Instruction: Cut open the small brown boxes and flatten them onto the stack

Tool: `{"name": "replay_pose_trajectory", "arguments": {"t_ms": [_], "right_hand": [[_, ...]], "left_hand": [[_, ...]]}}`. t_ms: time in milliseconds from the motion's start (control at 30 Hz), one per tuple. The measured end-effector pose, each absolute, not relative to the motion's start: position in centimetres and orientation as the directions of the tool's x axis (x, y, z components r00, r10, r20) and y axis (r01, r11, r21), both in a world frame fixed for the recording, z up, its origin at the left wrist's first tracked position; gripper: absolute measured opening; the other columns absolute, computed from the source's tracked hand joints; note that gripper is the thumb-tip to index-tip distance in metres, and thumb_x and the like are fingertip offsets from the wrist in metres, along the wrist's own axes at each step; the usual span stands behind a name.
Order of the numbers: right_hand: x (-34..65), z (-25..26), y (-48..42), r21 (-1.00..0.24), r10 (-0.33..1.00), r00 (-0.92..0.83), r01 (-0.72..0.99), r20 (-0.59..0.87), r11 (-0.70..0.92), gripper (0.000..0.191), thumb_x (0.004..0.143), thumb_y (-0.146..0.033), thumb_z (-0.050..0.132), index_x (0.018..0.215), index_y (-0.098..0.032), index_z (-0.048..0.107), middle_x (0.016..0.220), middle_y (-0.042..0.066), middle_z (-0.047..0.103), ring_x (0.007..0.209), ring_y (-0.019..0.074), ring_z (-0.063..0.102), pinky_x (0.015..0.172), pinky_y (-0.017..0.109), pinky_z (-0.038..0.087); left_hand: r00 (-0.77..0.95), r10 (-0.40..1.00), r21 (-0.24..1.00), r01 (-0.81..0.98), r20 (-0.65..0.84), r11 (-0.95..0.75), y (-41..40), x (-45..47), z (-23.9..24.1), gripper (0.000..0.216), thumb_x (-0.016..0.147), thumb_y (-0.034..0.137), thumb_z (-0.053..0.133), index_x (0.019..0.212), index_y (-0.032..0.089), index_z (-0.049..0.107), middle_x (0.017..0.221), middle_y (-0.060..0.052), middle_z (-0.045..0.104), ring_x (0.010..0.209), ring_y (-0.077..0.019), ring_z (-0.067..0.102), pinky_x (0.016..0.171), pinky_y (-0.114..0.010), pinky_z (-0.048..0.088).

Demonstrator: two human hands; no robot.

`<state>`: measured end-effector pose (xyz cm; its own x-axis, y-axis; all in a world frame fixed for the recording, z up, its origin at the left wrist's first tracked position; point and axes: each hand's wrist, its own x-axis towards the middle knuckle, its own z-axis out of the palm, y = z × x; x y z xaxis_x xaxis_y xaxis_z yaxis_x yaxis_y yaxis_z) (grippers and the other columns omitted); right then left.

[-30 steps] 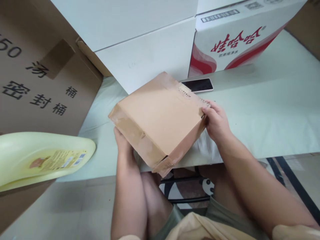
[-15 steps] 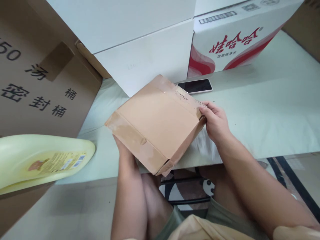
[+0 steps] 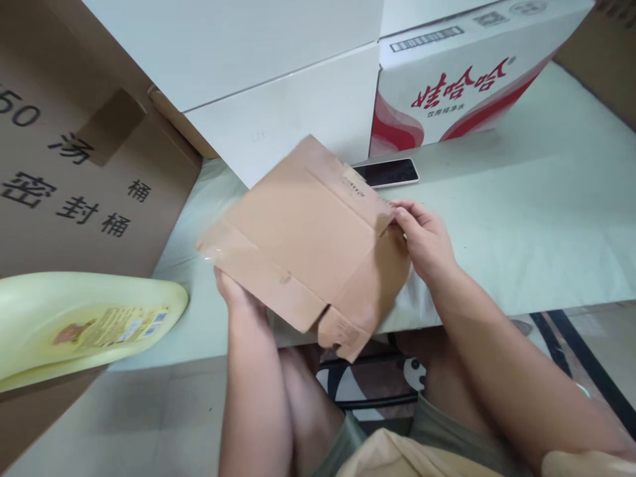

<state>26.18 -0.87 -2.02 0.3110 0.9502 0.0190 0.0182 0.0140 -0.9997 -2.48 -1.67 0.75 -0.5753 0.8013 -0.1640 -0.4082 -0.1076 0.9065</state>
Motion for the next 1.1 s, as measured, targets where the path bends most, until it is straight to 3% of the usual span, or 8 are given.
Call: {"name": "replay_pose_trajectory", "arguments": {"t_ms": [167,467,667,833,933,1000,1033,1100], "right_hand": [[26.3,-2.6,-0.7,-0.980,0.965,0.257,0.199,0.055,0.002,0.056,0.075,-0.048,0.079,0.125,-0.024,0.066,0.133,0.013,0.071,0.125,0.0325,0.065,0.110,0.056,0.051],[25.2,-2.0,-0.9,-0.957,0.937,0.221,-0.173,-0.269,-0.234,0.091,0.066,-0.049,0.084,0.143,-0.029,0.042,0.133,0.012,0.063,0.094,0.0210,0.070,0.070,0.034,0.059],[25.0,-1.4,-1.0,-0.963,0.964,0.159,-0.201,-0.213,-0.180,0.080,0.066,-0.043,0.082,0.134,-0.028,0.041,0.074,-0.008,0.059,0.062,0.0133,0.056,0.055,0.025,0.044],[24.8,-0.6,-1.8,-0.990,0.963,0.235,-0.090,-0.128,-0.110,0.074,0.072,-0.039,0.078,0.135,-0.028,0.039,0.076,-0.008,0.061,0.063,0.0139,0.059,0.058,0.027,0.049],[25.3,0.5,-4.6,-0.985,0.939,0.321,0.080,-0.121,-0.154,0.045,0.080,-0.040,0.072,0.115,-0.027,0.049,0.091,-0.002,0.065,0.072,0.0148,0.065,0.065,0.029,0.055],[25.9,1.4,-8.1,-0.934,0.973,0.117,0.277,-0.200,-0.226,0.023,0.088,-0.045,0.065,0.094,-0.025,0.055,0.082,-0.001,0.064,0.072,0.0160,0.064,0.066,0.029,0.056],[26.2,1.7,-10.2,-0.894,0.942,-0.124,0.374,-0.312,-0.247,0.022,0.092,-0.046,0.060,0.090,-0.024,0.060,0.077,0.000,0.066,0.071,0.0172,0.066,0.067,0.030,0.056],[26.9,2.1,-14.7,-0.806,0.725,-0.466,0.556,-0.507,-0.206,0.019,0.093,-0.041,0.062,0.096,-0.026,0.072,0.079,0.000,0.074,0.071,0.0174,0.070,0.066,0.027,0.057]], "left_hand": [[-0.561,0.826,0.811,-0.508,-0.055,-0.291,-1.1,-2.2,2.5,0.043,0.103,0.037,0.035,0.115,0.015,0.070,0.115,-0.013,0.079,0.129,-0.0287,0.066,0.114,-0.043,0.049],[-0.503,0.864,0.752,-0.577,-0.019,-0.319,-0.9,-3.2,2.0,0.046,0.108,0.037,0.034,0.126,0.012,0.068,0.130,-0.014,0.077,0.148,-0.0290,0.053,0.126,-0.044,0.040],[-0.374,0.923,0.826,-0.491,0.088,-0.277,-1.6,-3.2,1.6,0.047,0.095,0.059,0.057,0.119,0.022,0.073,0.134,-0.013,0.075,0.145,-0.0342,0.057,0.117,-0.045,0.051],[-0.494,0.868,0.881,-0.430,-0.048,-0.196,-0.9,-3.2,0.4,0.030,0.078,0.032,0.076,0.107,0.023,0.074,0.127,-0.008,0.078,0.136,-0.0296,0.065,0.109,-0.038,0.056],[-0.563,0.821,0.864,-0.455,-0.091,-0.216,-0.2,-3.8,-0.2,0.023,0.079,0.025,0.072,0.102,0.022,0.073,0.123,-0.007,0.079,0.134,-0.0265,0.066,0.109,-0.036,0.056],[-0.559,0.826,0.849,-0.471,-0.080,-0.237,0.1,-4.4,-0.4,0.020,0.080,0.026,0.073,0.100,0.022,0.072,0.123,-0.007,0.079,0.135,-0.0263,0.066,0.110,-0.037,0.056],[-0.551,0.831,0.844,-0.478,-0.072,-0.244,0.1,-4.7,-0.4,0.022,0.079,0.026,0.074,0.100,0.022,0.072,0.124,-0.007,0.079,0.136,-0.0265,0.066,0.110,-0.037,0.056],[-0.543,0.837,0.834,-0.489,-0.063,-0.254,0.1,-5.1,-0.5,0.025,0.078,0.025,0.075,0.103,0.023,0.072,0.125,-0.006,0.079,0.136,-0.0271,0.066,0.110,-0.038,0.057]]}}
